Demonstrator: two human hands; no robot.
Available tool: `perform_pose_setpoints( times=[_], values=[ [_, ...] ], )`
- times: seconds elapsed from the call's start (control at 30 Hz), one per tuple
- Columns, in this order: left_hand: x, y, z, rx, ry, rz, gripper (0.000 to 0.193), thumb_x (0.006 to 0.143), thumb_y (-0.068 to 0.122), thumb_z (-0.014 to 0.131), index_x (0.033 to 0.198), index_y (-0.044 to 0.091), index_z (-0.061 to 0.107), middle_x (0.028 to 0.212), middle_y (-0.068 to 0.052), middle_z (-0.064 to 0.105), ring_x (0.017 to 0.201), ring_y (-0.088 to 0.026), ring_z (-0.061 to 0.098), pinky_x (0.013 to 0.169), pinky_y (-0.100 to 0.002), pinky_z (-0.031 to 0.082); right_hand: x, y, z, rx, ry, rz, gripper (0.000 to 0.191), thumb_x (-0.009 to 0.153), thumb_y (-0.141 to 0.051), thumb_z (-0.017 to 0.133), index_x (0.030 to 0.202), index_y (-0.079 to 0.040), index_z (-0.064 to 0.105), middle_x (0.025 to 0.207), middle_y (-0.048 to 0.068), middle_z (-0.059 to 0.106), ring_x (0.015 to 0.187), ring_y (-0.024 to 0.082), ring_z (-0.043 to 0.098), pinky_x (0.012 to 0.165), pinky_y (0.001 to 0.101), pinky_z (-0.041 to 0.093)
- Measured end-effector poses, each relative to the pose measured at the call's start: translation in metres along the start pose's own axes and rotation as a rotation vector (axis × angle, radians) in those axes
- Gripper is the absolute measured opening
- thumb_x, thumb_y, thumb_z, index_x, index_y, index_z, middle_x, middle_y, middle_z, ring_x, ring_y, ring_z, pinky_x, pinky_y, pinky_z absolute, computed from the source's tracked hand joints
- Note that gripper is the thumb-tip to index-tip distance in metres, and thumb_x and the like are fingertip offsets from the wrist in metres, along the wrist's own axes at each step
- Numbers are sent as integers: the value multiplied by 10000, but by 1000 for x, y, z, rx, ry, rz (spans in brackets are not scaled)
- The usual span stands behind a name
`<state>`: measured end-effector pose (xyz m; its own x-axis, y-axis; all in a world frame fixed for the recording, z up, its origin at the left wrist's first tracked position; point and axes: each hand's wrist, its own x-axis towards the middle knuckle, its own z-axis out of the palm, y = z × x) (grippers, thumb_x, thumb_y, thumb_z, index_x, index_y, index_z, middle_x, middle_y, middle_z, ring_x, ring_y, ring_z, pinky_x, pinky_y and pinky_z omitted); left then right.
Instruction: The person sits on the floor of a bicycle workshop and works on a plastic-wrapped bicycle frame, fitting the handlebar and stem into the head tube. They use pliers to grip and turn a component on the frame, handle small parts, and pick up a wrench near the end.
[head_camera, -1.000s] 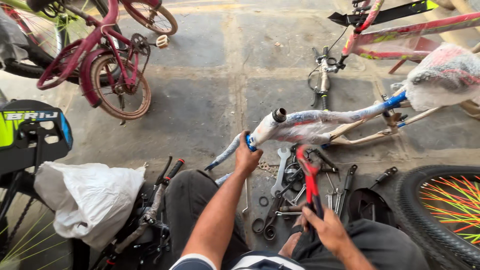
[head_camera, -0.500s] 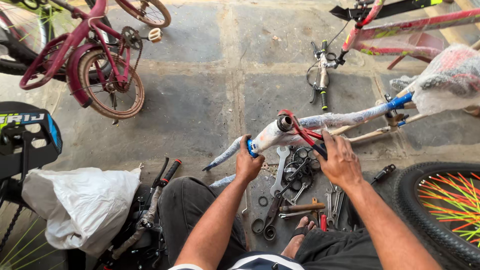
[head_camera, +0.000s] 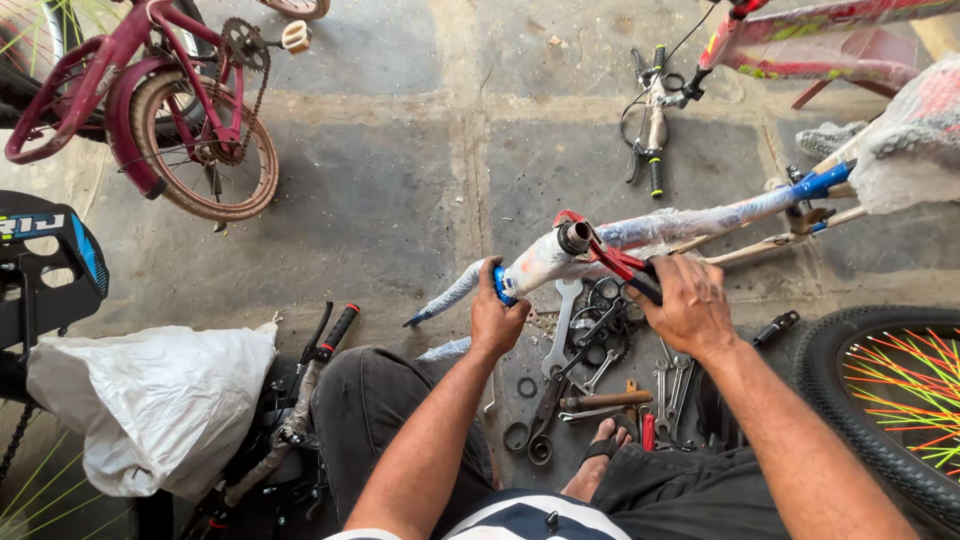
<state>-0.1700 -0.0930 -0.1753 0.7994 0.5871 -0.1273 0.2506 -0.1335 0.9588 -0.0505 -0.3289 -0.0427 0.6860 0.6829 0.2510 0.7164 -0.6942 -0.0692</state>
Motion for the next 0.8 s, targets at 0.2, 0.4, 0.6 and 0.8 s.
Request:
perform_pose_setpoints(
  times=[0.2, 0.4, 0.6, 0.8],
  values=[
    [-4, 2, 7, 22, 100, 33, 777, 731, 122, 739, 1441, 199, 434, 976, -228, 730, 914, -433, 724, 797, -500, 541, 0, -2, -1, 164, -56, 93, 324, 885, -303, 726, 1049, -54, 599, 951, 211, 671, 906, 468, 663, 754, 567, 521],
    [1, 3, 11, 46, 154, -5, 761, 736, 125, 725, 1437, 225, 447, 1052, -200, 744, 929, -400, 746, 814, -478, 559, -12, -31, -16, 152, -265, 403, 374, 904, -357, 717, 1039, -35, 586, 975, 241, 679, 918, 467, 674, 790, 577, 521],
    [1, 3, 0, 71, 94, 43, 844, 744, 219, 764, 1509, 205, 408, 1170, -219, 705, 1066, -422, 697, 910, -485, 536, -21, -40, -11, 254, -95, 265, 495, 920, -439, 702, 1164, -19, 608, 1056, 282, 668, 1003, 511, 629, 840, 580, 505],
    [-9, 53, -44, 246, 68, 446, 1158, 770, 572, 881, 1613, 45, 287, 1588, -317, 267, 1480, -503, 265, 1206, -616, 265, -76, -46, 55, 861, -90, 501, 431, 1008, -438, 642, 1194, -49, 627, 930, 150, 672, 869, 325, 670, 775, 447, 517]
  ],
)
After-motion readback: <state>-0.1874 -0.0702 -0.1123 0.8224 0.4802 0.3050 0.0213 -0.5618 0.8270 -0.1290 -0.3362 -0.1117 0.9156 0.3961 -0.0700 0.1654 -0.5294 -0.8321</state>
